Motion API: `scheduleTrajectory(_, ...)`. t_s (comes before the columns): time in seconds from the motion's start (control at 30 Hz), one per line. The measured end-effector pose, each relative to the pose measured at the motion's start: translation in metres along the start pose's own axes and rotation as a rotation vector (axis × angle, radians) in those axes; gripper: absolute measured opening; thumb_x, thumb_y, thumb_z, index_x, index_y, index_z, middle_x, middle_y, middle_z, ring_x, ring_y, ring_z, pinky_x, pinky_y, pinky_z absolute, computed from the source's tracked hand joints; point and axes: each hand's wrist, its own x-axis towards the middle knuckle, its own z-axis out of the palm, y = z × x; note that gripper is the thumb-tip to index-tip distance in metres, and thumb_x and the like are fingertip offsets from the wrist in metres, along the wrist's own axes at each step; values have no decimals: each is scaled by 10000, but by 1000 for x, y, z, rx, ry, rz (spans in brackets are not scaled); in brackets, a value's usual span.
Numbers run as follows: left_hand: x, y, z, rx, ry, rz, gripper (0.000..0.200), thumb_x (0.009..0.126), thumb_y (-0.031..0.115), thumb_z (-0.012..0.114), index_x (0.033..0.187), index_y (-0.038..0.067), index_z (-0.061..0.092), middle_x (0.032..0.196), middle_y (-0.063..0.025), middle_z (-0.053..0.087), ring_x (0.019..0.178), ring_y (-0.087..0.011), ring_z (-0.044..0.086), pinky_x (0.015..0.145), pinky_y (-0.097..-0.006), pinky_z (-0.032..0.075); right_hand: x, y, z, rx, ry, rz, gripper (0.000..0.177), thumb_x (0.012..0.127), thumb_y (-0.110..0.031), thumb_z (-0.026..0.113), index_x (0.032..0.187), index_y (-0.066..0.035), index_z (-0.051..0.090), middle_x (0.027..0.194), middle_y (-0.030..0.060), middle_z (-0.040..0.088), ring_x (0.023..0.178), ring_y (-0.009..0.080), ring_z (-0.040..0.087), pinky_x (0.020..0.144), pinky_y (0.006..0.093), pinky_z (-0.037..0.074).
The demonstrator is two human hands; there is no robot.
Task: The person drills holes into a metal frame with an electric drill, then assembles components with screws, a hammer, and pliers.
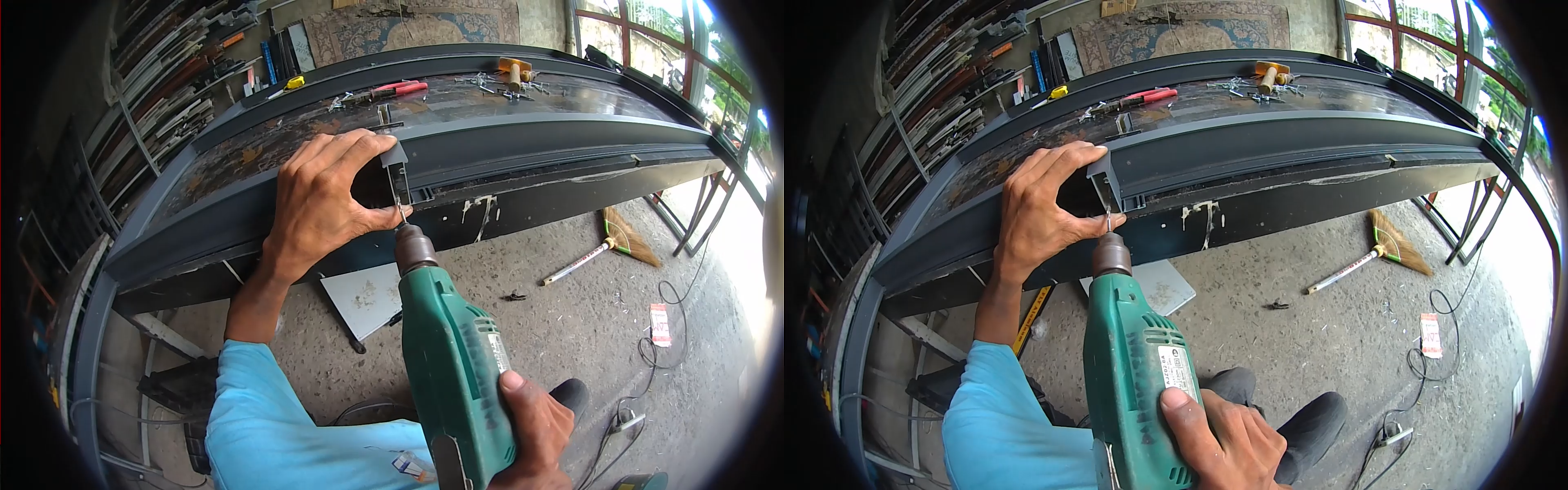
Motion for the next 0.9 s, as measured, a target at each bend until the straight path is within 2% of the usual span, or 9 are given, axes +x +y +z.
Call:
scheduleTrajectory(0.07, -1, 0, 1, 0, 15, 15, 699, 500, 335, 880, 1103, 94, 622, 1086, -98, 651, 975, -281, 625, 874, -405, 486, 2, -1, -3, -106, -74, -10, 571, 704, -92, 741, 1220, 32, 529, 784, 186, 632, 620, 284, 634, 574, 350, 491)
scheduleTrajectory(0.4, -1, -1, 0, 7, 12, 37, 718, 480, 320, 885, 1107, 92, 622, 1098, -92, 650, 983, -274, 627, 870, -403, 492, 13, 6, 6, -52, -74, -1, 626, 692, -95, 764, 1252, 32, 513, 822, 202, 636, 662, 305, 646, 603, 359, 502)
scheduleTrajectory(0.5, 1, -1, 0, 18, 54, 71, 679, 492, 339, 878, 1073, 88, 632, 1018, -71, 661, 901, -261, 634, 816, -389, 514, 13, 7, 9, -58, -19, -11, 620, 700, -92, 763, 1253, 29, 510, 823, 200, 638, 670, 298, 650, 616, 355, 508)
scheduleTrajectory(0.57, 0, -1, 0, -20, 9, 18, 724, 469, 301, 893, 1111, 99, 624, 1101, -98, 649, 995, -279, 624, 881, -402, 494, 13, 7, 10, -53, -12, -6, 619, 704, -91, 761, 1257, 24, 507, 825, 199, 639, 672, 298, 650, 620, 355, 509)
scheduleTrajectory(0.8, 1, 0, 0, -9, 1, 9, 720, 475, 281, 898, 1116, 97, 625, 1103, -103, 649, 1011, -279, 619, 899, -399, 490, 14, 8, 9, 11, -12, 32, 626, 705, -82, 756, 1275, -17, 505, 821, 185, 642, 667, 295, 647, 613, 351, 504)
scheduleTrajectory(0.87, 2, 0, 1, -2, 49, 39, 691, 463, 293, 889, 1074, 95, 637, 1043, -63, 666, 914, -260, 630, 821, -385, 517, 13, 7, 8, 5, -21, 41, 629, 703, -83, 755, 1278, -25, 506, 824, 184, 643, 673, 297, 648, 613, 350, 504)
scheduleTrajectory(0.9, 2, 0, 0, 0, 49, 39, 691, 463, 293, 889, 1074, 95, 637, 1043, -63, 666, 914, -260, 630, 821, -385, 517, 13, 7, 7, -2, -34, 44, 632, 701, -83, 754, 1281, -33, 506, 827, 184, 644, 680, 300, 649, 614, 349, 504)
